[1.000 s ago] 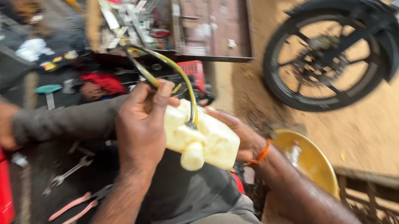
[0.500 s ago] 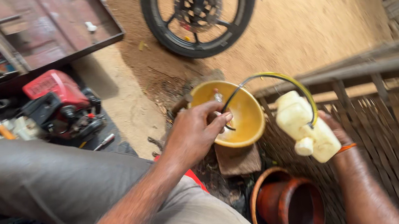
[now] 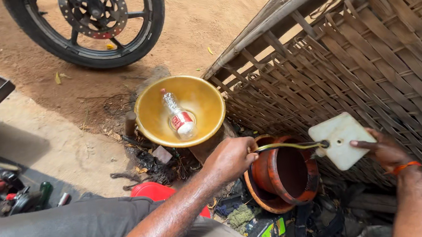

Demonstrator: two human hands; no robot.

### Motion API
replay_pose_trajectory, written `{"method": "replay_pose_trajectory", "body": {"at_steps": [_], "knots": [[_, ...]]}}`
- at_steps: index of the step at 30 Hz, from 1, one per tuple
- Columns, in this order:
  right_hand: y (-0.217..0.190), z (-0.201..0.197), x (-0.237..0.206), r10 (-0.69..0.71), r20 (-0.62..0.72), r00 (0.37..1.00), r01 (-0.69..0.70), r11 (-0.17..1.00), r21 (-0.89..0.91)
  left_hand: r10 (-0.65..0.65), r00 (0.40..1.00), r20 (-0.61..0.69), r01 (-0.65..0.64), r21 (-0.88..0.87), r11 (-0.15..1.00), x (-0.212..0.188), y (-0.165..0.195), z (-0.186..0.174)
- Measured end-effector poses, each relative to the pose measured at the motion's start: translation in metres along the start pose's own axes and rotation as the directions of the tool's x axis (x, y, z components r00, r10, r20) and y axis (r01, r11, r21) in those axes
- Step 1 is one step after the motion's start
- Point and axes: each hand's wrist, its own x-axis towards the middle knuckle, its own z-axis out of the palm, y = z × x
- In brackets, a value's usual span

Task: The person sits on the floor of a repair workshop and works on a small plastic fuel tank. They attach a hose to the tank's outlet, wipe the tank with a cloth, fit the tank onto the red base of a power sprayer machine, and tighten the fitting with a spanner.

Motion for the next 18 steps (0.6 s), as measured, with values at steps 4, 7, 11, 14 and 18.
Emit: {"method": "replay_pose_trajectory", "body": {"at_steps": [4,7,11,14,18], "knots": [[0.019,0.025,0.013,0.087,-0.105,0.991,-0.091,0.995,-0.037,-0.058,0.994,0.092,0.052,0.068,0.996,-0.001,-0.014,-0.002],[0.017,0.041,0.025,0.082,-0.128,0.988,-0.089,0.994,-0.055,-0.034,0.988,0.15,0.026,0.055,0.998,-0.009,-0.027,-0.012],[0.013,0.047,0.032,0.177,-0.117,0.977,-0.178,0.984,0.005,-0.228,0.954,0.193,0.231,0.008,0.973,-0.024,-0.059,-0.038],[0.014,0.048,0.035,0.175,-0.064,0.983,-0.171,0.984,0.056,-0.299,0.953,-0.046,0.299,-0.002,0.954,-0.055,-0.083,-0.082],[0.017,0.057,0.043,0.242,-0.088,0.966,-0.238,0.97,0.046,-0.486,0.827,-0.283,0.457,-0.166,0.874,-0.136,-0.075,-0.175]]}}
